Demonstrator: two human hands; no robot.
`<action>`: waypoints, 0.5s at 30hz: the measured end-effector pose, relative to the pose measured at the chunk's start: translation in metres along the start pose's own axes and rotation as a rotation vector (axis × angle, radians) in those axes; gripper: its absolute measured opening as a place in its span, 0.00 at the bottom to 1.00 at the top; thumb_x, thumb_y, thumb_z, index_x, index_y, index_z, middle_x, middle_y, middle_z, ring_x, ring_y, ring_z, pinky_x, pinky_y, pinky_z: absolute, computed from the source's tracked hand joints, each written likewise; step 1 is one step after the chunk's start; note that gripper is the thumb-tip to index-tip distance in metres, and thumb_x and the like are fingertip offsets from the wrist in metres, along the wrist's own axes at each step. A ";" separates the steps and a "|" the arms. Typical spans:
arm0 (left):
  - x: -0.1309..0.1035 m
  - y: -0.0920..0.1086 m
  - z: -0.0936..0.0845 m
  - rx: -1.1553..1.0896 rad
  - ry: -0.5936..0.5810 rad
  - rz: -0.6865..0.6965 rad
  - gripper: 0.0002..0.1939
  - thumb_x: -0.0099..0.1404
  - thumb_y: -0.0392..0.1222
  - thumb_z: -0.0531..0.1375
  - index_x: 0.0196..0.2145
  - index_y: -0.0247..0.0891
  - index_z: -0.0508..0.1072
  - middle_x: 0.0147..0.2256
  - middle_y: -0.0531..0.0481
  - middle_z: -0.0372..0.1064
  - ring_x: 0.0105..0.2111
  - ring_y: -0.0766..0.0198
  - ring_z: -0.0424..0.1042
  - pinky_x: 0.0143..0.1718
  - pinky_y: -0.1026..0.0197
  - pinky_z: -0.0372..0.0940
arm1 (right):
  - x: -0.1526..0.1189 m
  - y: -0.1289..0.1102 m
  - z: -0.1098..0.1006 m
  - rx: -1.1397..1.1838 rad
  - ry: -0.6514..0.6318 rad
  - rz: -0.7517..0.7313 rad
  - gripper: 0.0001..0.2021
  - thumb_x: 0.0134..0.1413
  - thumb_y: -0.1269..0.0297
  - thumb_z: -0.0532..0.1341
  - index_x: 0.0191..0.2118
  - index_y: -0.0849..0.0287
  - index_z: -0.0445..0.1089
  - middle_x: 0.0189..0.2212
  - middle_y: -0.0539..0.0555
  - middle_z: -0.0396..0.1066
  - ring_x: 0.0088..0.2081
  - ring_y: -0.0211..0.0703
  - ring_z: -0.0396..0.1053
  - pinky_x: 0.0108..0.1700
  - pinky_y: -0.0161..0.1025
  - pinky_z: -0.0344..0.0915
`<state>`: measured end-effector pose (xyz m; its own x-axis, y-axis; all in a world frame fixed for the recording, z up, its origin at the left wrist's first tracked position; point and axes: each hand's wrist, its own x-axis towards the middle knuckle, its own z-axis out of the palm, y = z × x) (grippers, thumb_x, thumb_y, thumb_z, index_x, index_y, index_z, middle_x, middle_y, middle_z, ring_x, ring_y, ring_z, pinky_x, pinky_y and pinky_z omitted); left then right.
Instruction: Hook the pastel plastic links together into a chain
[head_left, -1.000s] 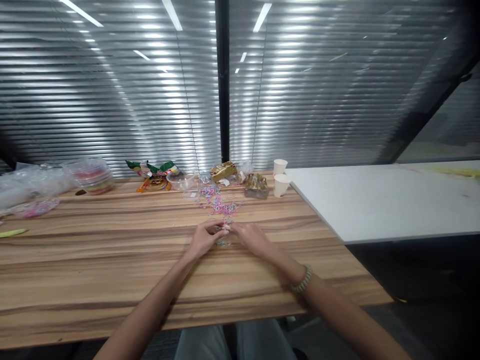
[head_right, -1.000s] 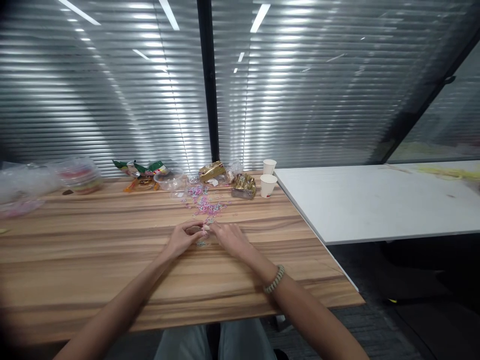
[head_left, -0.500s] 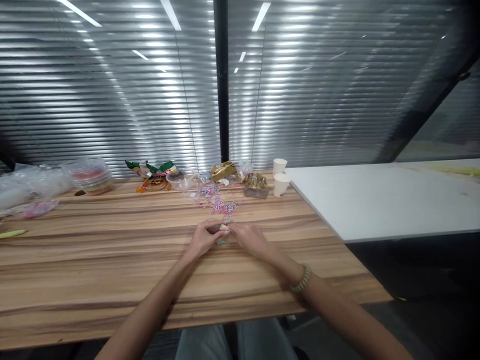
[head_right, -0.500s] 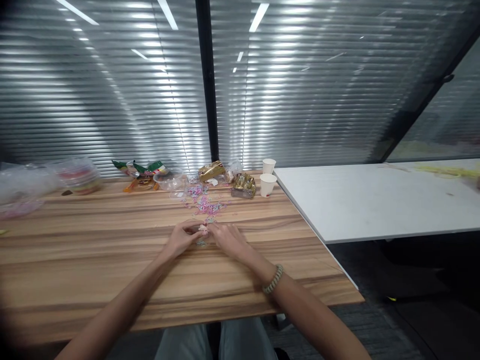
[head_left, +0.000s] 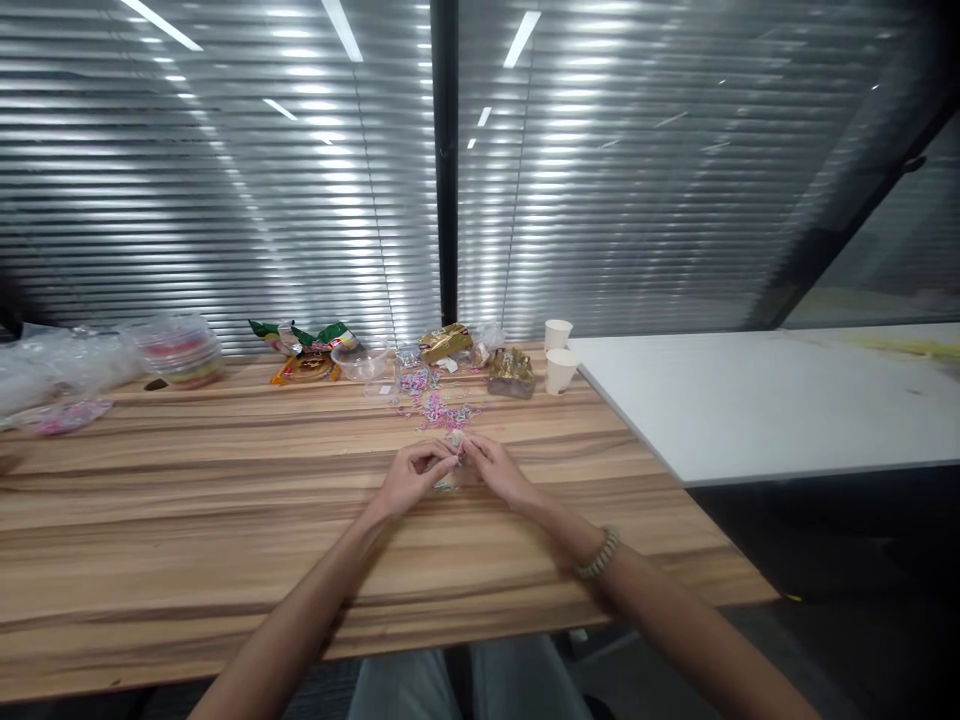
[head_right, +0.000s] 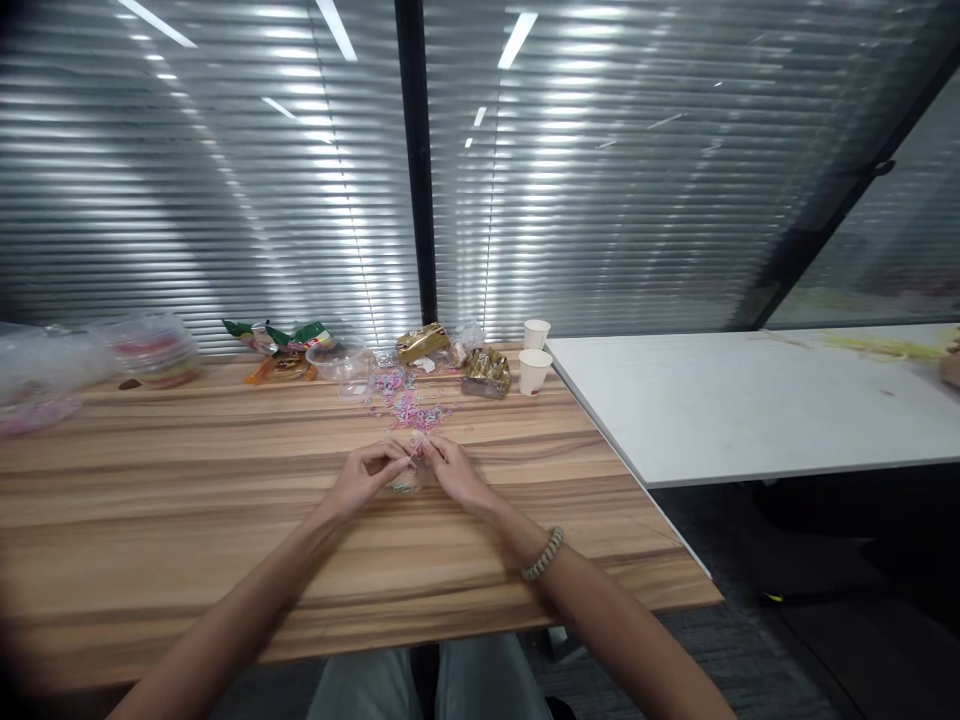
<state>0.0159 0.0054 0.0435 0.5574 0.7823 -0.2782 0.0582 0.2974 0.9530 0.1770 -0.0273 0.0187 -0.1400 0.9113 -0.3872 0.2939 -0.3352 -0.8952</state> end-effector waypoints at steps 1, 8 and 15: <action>0.000 0.000 -0.001 -0.064 -0.036 -0.040 0.11 0.55 0.46 0.59 0.25 0.33 0.72 0.29 0.45 0.69 0.34 0.62 0.66 0.39 0.61 0.59 | -0.001 -0.001 0.000 0.015 -0.005 -0.006 0.19 0.60 0.55 0.44 0.29 0.62 0.64 0.25 0.50 0.64 0.28 0.35 0.60 0.31 0.31 0.58; 0.003 -0.010 0.003 -0.569 0.014 -0.390 0.14 0.55 0.48 0.59 0.23 0.34 0.63 0.20 0.55 0.58 0.21 0.73 0.57 0.20 0.70 0.51 | -0.011 -0.003 -0.003 -0.410 0.046 -0.278 0.13 0.61 0.65 0.45 0.38 0.60 0.65 0.32 0.54 0.68 0.34 0.38 0.64 0.38 0.34 0.59; 0.003 -0.015 0.007 -0.566 0.171 -0.409 0.13 0.51 0.45 0.62 0.26 0.32 0.66 0.22 0.55 0.59 0.19 0.75 0.56 0.15 0.73 0.46 | -0.008 -0.001 -0.016 -0.951 -0.070 -0.616 0.09 0.57 0.71 0.51 0.41 0.60 0.65 0.31 0.54 0.68 0.34 0.40 0.63 0.35 0.35 0.56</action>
<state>0.0224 -0.0004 0.0289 0.4421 0.6083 -0.6592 -0.2298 0.7872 0.5723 0.1926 -0.0309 0.0265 -0.5533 0.8327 0.0230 0.7512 0.5107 -0.4181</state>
